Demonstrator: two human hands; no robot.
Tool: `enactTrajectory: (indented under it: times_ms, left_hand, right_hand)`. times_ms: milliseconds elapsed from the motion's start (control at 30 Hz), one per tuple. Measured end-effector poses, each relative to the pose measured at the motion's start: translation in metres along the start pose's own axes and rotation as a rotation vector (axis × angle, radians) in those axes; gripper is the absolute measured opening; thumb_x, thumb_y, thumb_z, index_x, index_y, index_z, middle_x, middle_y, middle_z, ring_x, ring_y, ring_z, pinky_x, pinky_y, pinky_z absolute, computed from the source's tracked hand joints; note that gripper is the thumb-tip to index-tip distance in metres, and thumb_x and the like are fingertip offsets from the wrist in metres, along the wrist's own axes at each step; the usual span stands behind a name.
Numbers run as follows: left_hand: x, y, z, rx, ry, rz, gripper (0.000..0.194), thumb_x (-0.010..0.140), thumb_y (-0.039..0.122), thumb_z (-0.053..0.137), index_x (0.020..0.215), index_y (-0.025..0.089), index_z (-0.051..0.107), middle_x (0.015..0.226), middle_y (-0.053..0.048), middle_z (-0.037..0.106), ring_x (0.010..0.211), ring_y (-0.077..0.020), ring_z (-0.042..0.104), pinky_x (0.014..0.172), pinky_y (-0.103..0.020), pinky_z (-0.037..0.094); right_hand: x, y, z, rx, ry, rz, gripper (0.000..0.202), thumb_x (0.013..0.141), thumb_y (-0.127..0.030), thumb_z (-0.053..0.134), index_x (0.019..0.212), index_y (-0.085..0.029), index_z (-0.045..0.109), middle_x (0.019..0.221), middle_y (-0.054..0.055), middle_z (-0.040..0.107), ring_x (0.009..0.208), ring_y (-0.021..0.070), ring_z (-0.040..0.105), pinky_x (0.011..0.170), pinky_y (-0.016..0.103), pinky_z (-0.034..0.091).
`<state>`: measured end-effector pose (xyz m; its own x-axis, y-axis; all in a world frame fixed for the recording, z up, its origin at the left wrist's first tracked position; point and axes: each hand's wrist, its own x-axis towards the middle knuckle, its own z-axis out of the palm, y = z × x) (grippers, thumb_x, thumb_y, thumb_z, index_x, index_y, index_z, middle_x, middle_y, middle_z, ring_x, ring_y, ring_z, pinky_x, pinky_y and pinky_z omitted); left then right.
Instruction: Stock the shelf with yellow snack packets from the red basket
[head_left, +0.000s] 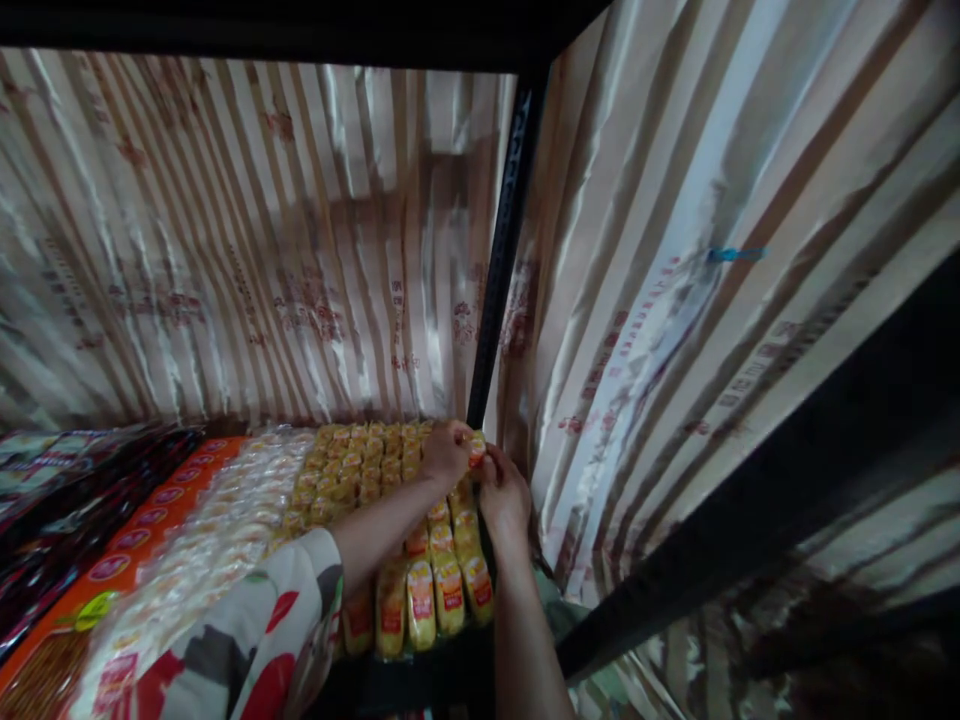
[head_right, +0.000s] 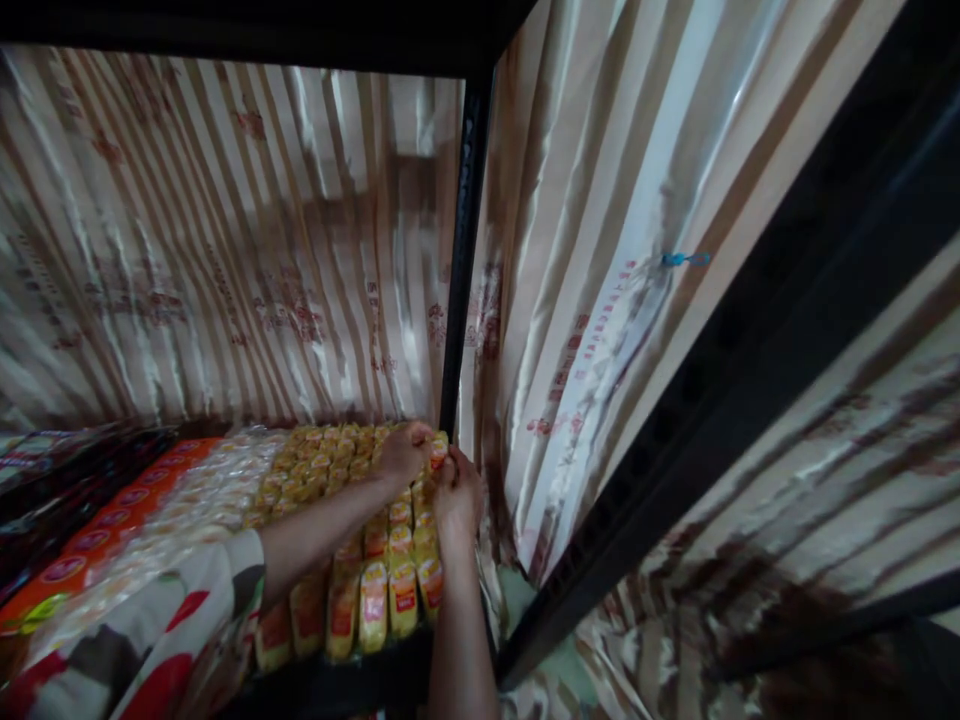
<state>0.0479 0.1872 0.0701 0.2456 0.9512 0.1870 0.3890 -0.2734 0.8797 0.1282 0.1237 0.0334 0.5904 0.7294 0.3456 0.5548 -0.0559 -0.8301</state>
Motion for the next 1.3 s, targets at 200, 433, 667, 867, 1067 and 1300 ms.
enactTrajectory:
  times_ms: [200,433,667,867,1067,1300]
  left_hand:
    - [0.025,-0.019,0.023,0.02,-0.025,0.079,0.019,0.072,0.004,0.054,0.083,0.016,0.064,0.08,-0.001,0.067,0.077,-0.0117,0.061,0.076,-0.023,0.046]
    - [0.048,-0.027,0.034,0.049,-0.057,0.086,0.013,0.074,0.007,0.056,0.081,0.016,0.063,0.078,-0.001,0.067,0.075,-0.0106,0.061,0.075,-0.022,0.047]
    - [0.048,-0.03,0.027,0.119,-0.118,0.141,0.011,0.073,0.011,0.058,0.081,0.018,0.063,0.078,0.001,0.066,0.077,-0.0114,0.061,0.077,-0.023,0.047]
    - [0.05,-0.034,0.03,0.153,-0.086,0.105,0.011,0.076,0.011,0.054,0.083,0.018,0.061,0.08,0.001,0.067,0.078,-0.0099,0.062,0.077,-0.021,0.047]
    - [0.052,-0.028,0.025,0.221,-0.097,0.149,0.014,0.08,0.013,0.051,0.09,0.018,0.059,0.089,0.0,0.067,0.081,-0.0087,0.061,0.078,-0.02,0.047]
    - [0.042,-0.038,0.018,0.423,-0.247,0.229,0.013,0.078,0.012,0.051,0.085,0.017,0.061,0.083,-0.001,0.064,0.078,-0.0125,0.06,0.076,-0.024,0.047]
  right_hand:
    - [0.016,0.02,0.007,0.018,-0.088,0.105,0.047,0.08,-0.032,0.035,0.117,-0.017,0.06,0.11,0.01,0.066,0.102,0.0236,0.06,0.087,0.034,0.045]
    - [0.023,0.034,0.009,0.265,-0.098,0.141,0.043,0.079,-0.037,0.041,0.11,-0.016,0.062,0.109,0.009,0.066,0.101,0.022,0.061,0.09,0.035,0.046]
    - [0.016,0.056,0.023,0.426,-0.095,0.249,0.043,0.077,-0.043,0.046,0.109,-0.019,0.061,0.11,0.006,0.066,0.103,0.0209,0.061,0.094,0.035,0.044]
    - [0.008,0.056,0.023,0.459,-0.053,0.284,0.049,0.073,-0.045,0.048,0.112,-0.016,0.06,0.117,0.009,0.062,0.108,0.0227,0.057,0.096,0.036,0.043]
    - [0.0,0.044,0.016,0.205,-0.039,0.246,0.05,0.078,-0.047,0.044,0.116,-0.018,0.06,0.116,0.009,0.063,0.109,0.0236,0.057,0.097,0.037,0.042]
    - [-0.008,0.038,0.023,0.21,-0.396,0.032,0.053,0.085,-0.051,0.039,0.125,-0.02,0.055,0.128,0.008,0.056,0.122,0.0212,0.048,0.105,0.037,0.034]
